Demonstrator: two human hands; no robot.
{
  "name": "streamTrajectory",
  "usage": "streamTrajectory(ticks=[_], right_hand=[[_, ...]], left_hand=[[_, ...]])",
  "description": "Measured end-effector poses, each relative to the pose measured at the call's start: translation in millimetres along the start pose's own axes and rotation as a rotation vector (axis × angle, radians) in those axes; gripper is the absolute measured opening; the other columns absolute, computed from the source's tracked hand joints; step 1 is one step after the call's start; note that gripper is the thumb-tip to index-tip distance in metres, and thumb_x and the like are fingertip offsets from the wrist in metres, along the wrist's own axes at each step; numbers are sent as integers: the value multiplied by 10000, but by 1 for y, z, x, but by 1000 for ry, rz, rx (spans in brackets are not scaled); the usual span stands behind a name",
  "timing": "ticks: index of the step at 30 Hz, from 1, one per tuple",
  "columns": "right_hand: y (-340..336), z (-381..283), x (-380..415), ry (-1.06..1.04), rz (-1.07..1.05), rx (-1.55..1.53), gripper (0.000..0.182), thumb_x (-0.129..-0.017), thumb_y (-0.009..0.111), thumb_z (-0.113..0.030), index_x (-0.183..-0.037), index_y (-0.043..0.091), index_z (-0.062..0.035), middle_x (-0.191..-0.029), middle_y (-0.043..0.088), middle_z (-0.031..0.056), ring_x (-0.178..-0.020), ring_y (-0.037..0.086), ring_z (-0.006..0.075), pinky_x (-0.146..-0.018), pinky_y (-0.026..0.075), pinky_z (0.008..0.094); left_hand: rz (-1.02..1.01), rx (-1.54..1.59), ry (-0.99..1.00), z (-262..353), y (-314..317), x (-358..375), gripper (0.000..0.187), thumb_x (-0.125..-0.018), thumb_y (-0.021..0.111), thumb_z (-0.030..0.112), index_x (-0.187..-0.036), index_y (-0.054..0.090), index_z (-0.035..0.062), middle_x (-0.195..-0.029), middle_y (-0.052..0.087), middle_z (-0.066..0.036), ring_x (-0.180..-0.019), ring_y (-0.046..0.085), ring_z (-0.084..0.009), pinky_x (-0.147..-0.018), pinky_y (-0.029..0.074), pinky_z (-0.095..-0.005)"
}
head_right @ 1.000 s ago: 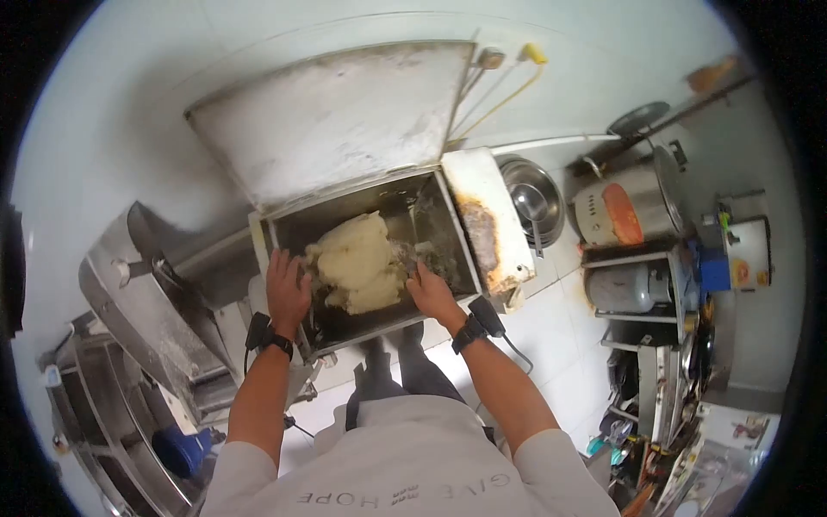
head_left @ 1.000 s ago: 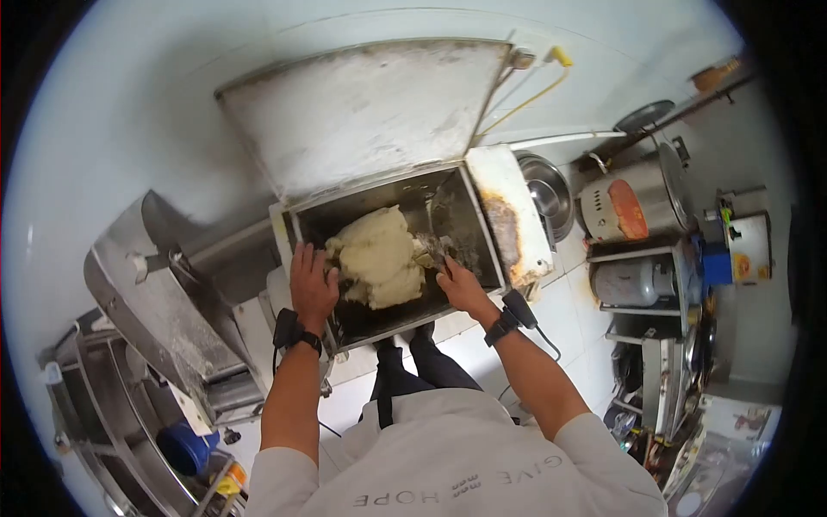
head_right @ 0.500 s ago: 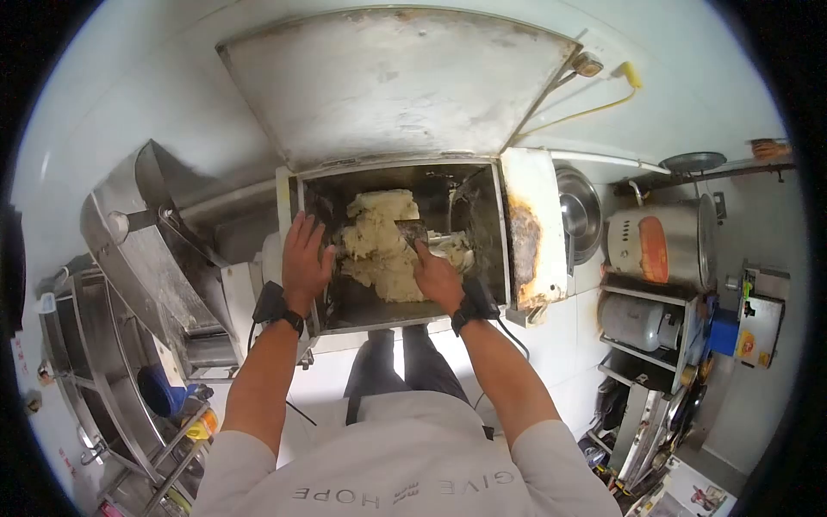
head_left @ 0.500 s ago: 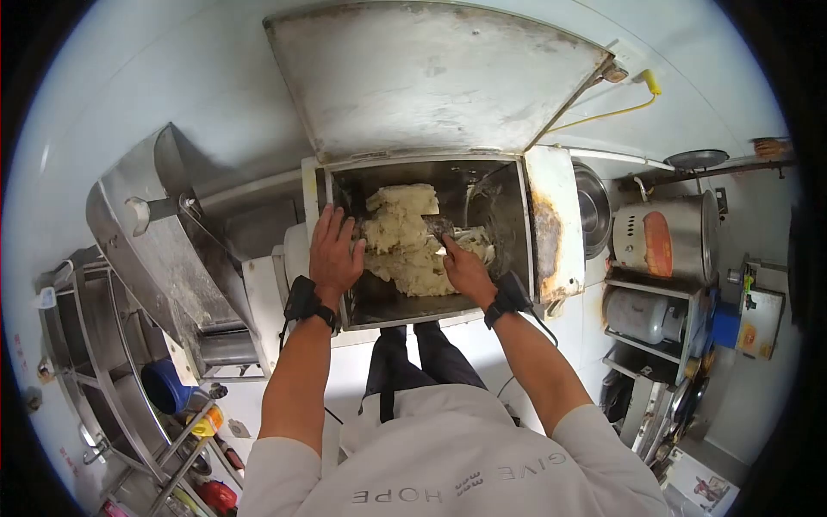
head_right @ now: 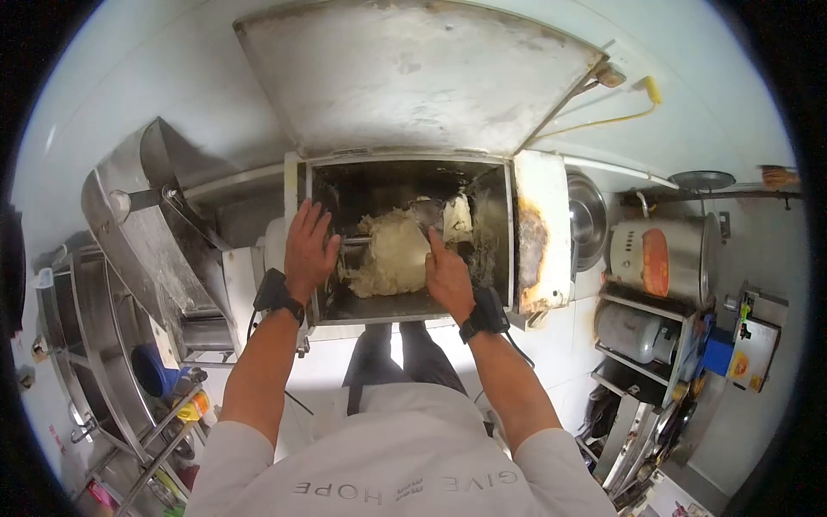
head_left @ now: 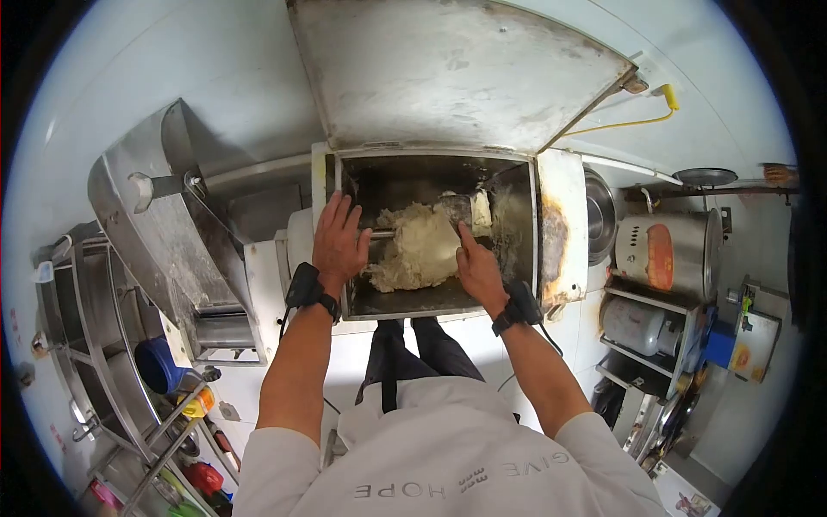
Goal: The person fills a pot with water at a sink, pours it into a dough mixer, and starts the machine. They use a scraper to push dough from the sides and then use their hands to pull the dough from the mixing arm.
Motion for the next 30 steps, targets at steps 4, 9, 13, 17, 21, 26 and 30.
streamTrajectory(ticks=[4,9,13,17,21,26,30], right_hand=[[8,6,-5,33,13,43,558,-926,510,-156,-1470,402,-85,-782,627,285,-818,617,472,-753,483,544],[59,36,-19,38,-128,-1,560,-946,511,-166,-1487,390,-91,-804,636,288,-736,613,456,-693,480,528],[72,40,-29,95,-97,40,532,-913,545,-174,-1431,454,-91,-841,664,291,-778,644,477,-711,509,548],[57,51,-47,40,-59,48,513,-921,512,-175,-1422,465,-77,-853,665,292,-790,650,470,-705,514,549],[41,43,-49,18,-58,67,533,-910,503,-172,-1433,457,-75,-806,665,280,-740,646,472,-690,516,545],[57,29,-33,60,-79,156,567,-915,516,-160,-1461,394,-65,-813,645,292,-754,615,503,-686,486,572],[61,31,-43,87,-105,96,567,-910,516,-148,-1457,397,-58,-822,646,292,-750,615,503,-684,486,571]], left_hand=[[-19,-3,1,-1,2,-2,415,-843,639,177,-1183,614,-60,-1345,520,-269,-1362,380,-430,-1117,339,-502],[-40,-14,-4,-4,6,-1,430,-847,640,190,-1191,609,-66,-1348,512,-271,-1369,374,-425,-1128,325,-506],[-53,8,-24,-4,6,-1,452,-854,641,205,-1214,600,-66,-1360,502,-266,-1381,361,-414,-1139,309,-510],[-65,-6,-20,-4,6,-1,450,-849,647,205,-1209,604,-61,-1360,502,-261,-1383,356,-411,-1136,312,-510],[-72,2,-32,-2,6,-1,443,-845,650,205,-1201,608,-55,-1364,502,-252,-1393,346,-402,-1139,310,-507],[-60,18,-54,-5,2,-3,439,-846,648,208,-1195,610,-55,-1364,504,-248,-1394,344,-402,-1141,306,-504],[-65,13,-34,-1,3,-1,436,-842,645,207,-1188,608,-57,-1348,508,-265,-1374,363,-423,-1129,318,-509]])
Point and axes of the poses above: each hand's wrist, its own x-axis away from the middle knuckle, its own y-axis out of the palm, z = x × y, the point moved 9 cm from there along -x, towards the middle knuckle
